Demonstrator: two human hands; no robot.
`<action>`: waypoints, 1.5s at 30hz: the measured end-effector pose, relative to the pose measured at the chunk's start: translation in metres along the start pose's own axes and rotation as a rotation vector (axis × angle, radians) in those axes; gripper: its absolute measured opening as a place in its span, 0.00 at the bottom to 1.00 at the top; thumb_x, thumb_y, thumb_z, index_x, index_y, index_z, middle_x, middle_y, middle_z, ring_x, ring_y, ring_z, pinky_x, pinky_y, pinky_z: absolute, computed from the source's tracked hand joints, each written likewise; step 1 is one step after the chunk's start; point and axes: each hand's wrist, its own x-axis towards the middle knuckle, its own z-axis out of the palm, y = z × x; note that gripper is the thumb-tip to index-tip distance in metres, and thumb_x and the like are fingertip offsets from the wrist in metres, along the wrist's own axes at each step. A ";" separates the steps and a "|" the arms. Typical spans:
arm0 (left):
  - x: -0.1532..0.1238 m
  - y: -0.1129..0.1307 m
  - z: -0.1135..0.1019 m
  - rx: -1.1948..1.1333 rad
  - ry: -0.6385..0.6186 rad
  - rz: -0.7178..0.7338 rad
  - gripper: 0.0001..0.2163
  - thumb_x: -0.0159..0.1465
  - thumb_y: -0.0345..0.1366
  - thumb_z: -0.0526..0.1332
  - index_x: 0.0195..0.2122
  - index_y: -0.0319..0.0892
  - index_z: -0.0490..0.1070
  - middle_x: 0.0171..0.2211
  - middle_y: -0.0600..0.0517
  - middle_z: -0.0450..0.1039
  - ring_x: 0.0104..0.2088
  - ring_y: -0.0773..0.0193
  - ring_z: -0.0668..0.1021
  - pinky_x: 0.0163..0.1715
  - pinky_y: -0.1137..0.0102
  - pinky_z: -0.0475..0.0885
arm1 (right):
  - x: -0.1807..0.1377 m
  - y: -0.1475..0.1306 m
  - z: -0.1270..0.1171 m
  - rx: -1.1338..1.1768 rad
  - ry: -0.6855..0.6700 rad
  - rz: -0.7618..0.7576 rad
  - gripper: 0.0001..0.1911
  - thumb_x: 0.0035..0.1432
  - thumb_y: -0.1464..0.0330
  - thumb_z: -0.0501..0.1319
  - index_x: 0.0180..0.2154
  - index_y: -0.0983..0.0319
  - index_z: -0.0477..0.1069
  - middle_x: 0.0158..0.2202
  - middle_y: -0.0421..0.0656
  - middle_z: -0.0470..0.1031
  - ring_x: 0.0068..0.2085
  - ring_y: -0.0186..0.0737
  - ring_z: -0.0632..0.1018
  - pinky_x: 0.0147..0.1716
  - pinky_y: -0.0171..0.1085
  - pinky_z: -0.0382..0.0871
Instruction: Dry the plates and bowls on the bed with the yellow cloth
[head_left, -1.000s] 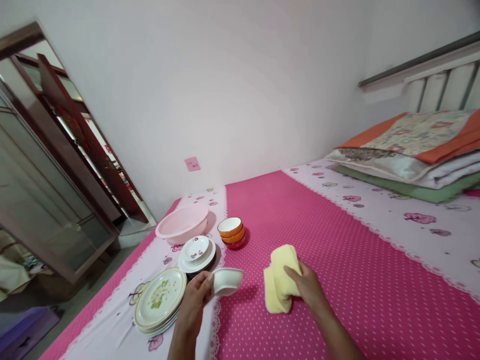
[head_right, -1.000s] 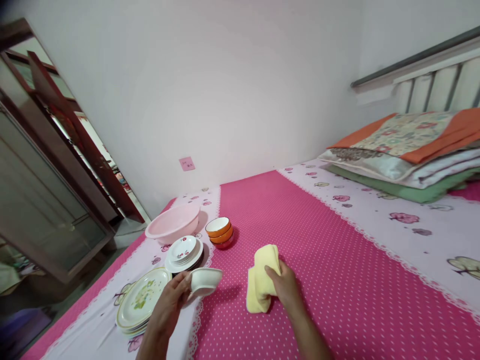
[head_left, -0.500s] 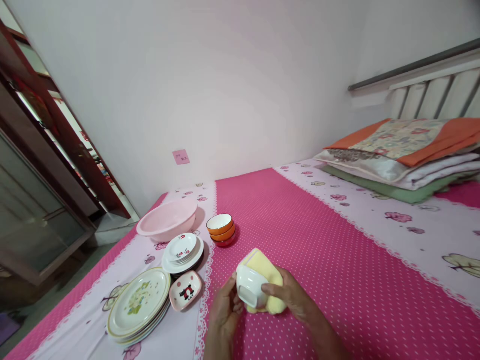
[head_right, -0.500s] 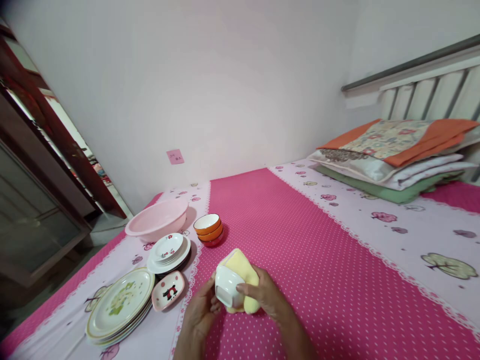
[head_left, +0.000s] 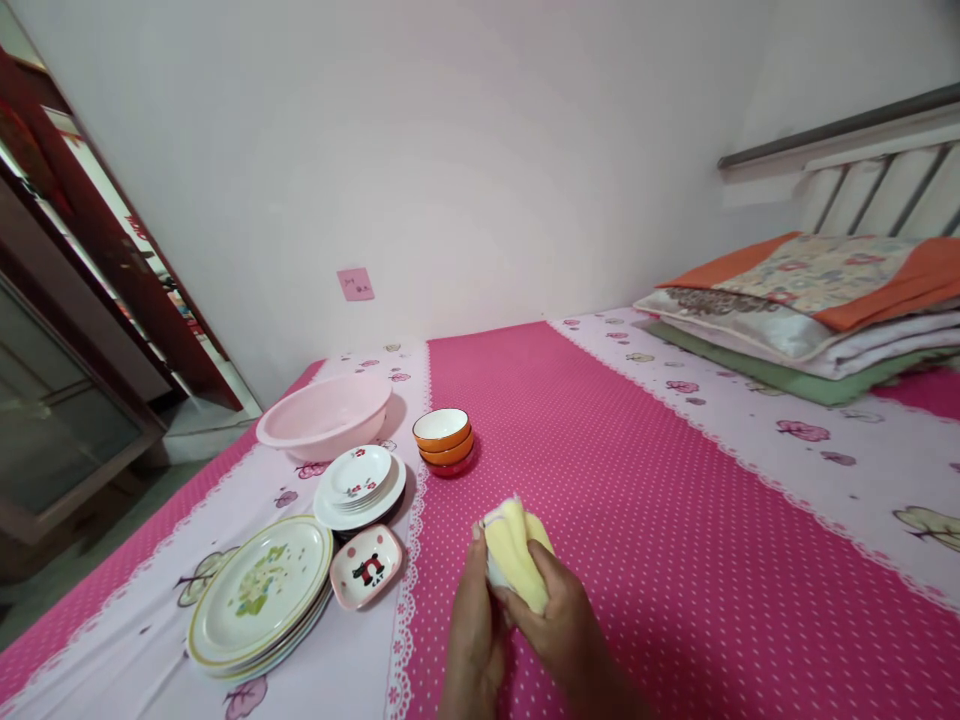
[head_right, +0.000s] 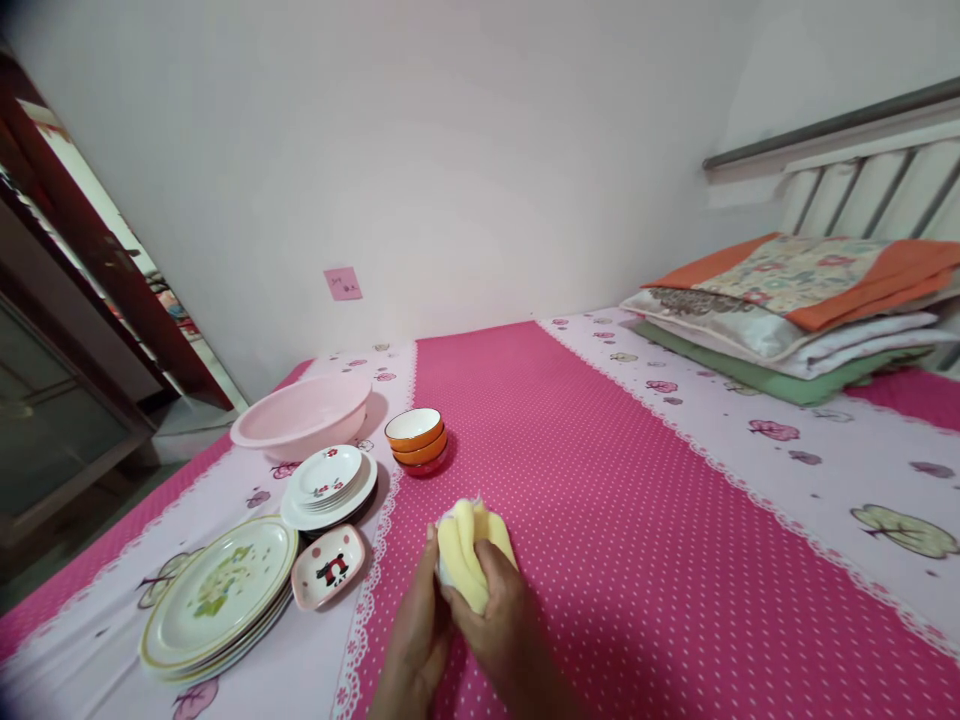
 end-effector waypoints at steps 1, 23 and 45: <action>0.000 0.002 0.000 -0.035 -0.020 -0.012 0.19 0.74 0.47 0.60 0.54 0.37 0.80 0.50 0.39 0.84 0.50 0.53 0.84 0.50 0.64 0.80 | -0.001 -0.006 -0.002 0.009 -0.038 -0.034 0.16 0.55 0.59 0.68 0.43 0.59 0.79 0.40 0.48 0.84 0.40 0.52 0.83 0.41 0.43 0.79; 0.000 0.017 -0.003 -0.319 -0.082 -0.020 0.20 0.73 0.49 0.57 0.44 0.39 0.84 0.39 0.42 0.85 0.45 0.51 0.86 0.51 0.61 0.80 | 0.024 -0.084 -0.026 0.566 -0.231 0.232 0.28 0.58 0.51 0.71 0.54 0.61 0.76 0.46 0.48 0.85 0.44 0.53 0.85 0.41 0.43 0.81; 0.003 0.018 -0.007 -0.371 -0.108 -0.022 0.21 0.70 0.52 0.60 0.43 0.39 0.84 0.35 0.46 0.85 0.40 0.54 0.86 0.51 0.60 0.81 | -0.001 -0.041 -0.019 -0.528 -0.209 -0.660 0.46 0.52 0.57 0.76 0.67 0.64 0.62 0.65 0.61 0.73 0.63 0.70 0.76 0.58 0.64 0.76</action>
